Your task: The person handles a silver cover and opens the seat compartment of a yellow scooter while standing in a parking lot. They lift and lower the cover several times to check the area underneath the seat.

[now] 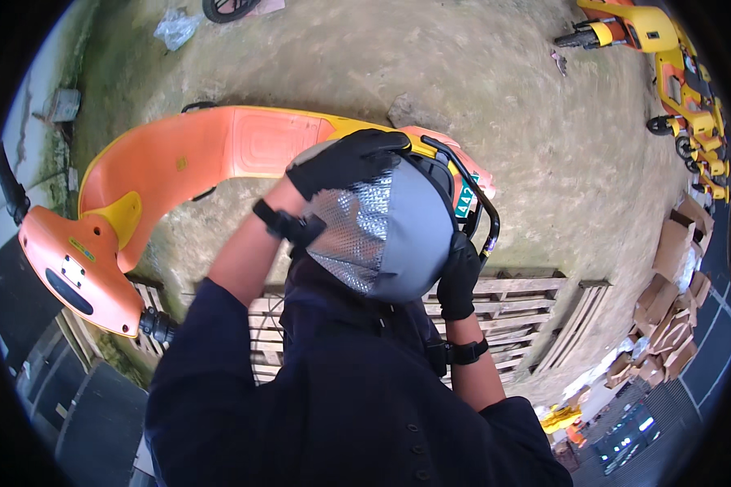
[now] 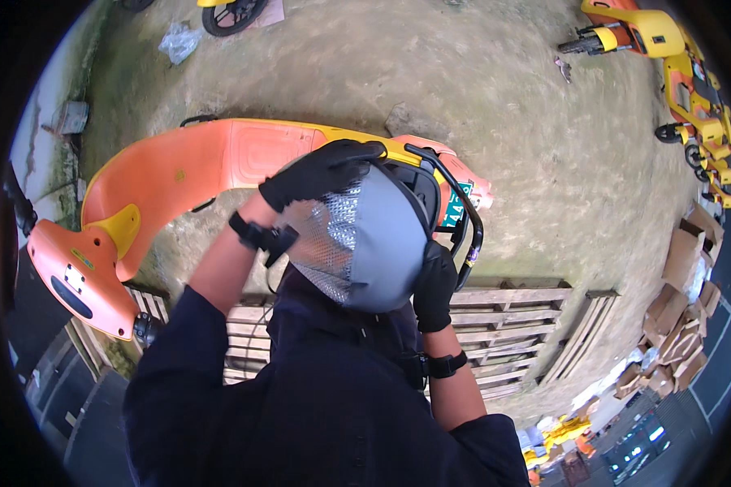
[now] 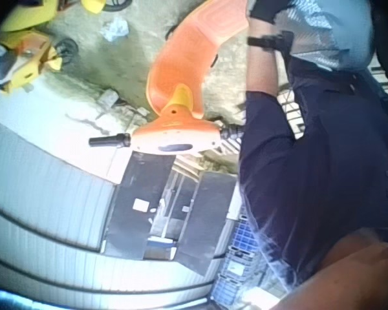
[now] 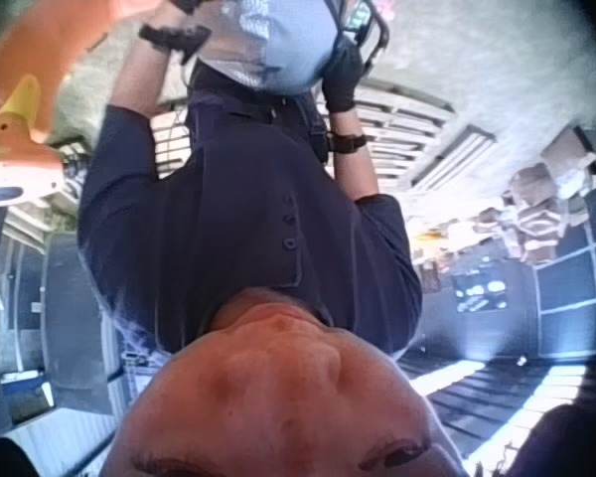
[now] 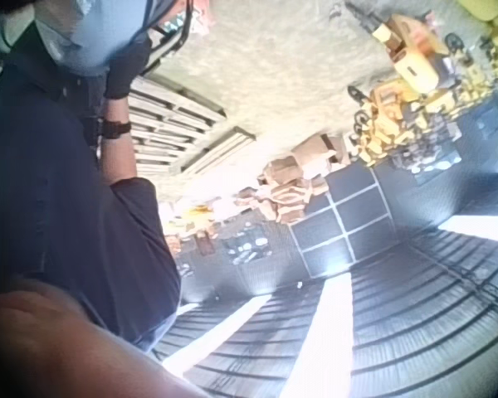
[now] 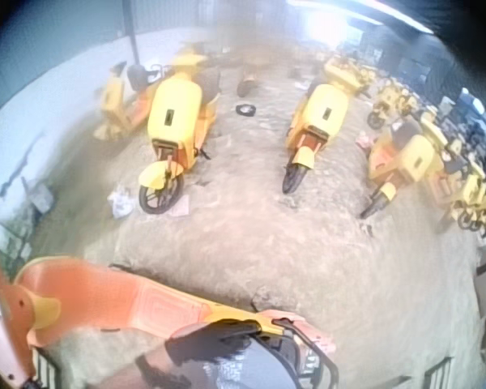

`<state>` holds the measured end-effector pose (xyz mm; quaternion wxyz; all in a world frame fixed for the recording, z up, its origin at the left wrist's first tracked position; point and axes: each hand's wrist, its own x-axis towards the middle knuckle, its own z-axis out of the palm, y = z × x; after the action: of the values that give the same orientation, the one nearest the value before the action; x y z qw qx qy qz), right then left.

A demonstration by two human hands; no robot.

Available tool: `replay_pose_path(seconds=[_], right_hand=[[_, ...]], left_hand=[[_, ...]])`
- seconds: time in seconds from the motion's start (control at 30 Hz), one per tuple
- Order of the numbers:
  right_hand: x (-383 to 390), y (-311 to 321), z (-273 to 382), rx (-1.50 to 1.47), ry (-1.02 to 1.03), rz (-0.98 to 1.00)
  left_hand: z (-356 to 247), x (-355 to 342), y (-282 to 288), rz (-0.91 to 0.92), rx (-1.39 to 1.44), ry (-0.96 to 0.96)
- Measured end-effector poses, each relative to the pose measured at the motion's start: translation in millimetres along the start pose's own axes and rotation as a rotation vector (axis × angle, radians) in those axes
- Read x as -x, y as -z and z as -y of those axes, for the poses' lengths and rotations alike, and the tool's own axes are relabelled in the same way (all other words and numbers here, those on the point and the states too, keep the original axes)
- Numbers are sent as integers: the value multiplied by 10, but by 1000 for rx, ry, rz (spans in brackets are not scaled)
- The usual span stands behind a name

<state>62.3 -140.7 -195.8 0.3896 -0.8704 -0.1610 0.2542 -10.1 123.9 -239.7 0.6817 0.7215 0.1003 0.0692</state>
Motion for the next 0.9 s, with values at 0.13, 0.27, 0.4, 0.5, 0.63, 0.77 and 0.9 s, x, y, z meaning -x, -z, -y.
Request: replay_pose_path(seconds=[0.13, 0.27, 0.4, 0.5, 0.63, 0.77, 0.9], right_hand=[[-31, 75, 21, -129, -68, 55], [-99, 131, 346, 89, 240, 10], [-126, 146, 486, 136, 125, 124], [-160, 173, 610, 256, 95, 68], [-118, 209, 534, 238, 21, 64], [-171, 260, 618, 160, -205, 141], [-151, 255, 545, 154, -168, 153]], left_hand=[[-63, -426, 201, 464, -57, 142], [-73, -526, 317, 575, -89, 304], [41, -549, 303, 575, 35, 283], [107, -688, 320, 687, -64, 395], [130, -663, 284, 625, -116, 212], [344, -595, 133, 360, -30, -152], [399, -563, 174, 558, 104, 241]])
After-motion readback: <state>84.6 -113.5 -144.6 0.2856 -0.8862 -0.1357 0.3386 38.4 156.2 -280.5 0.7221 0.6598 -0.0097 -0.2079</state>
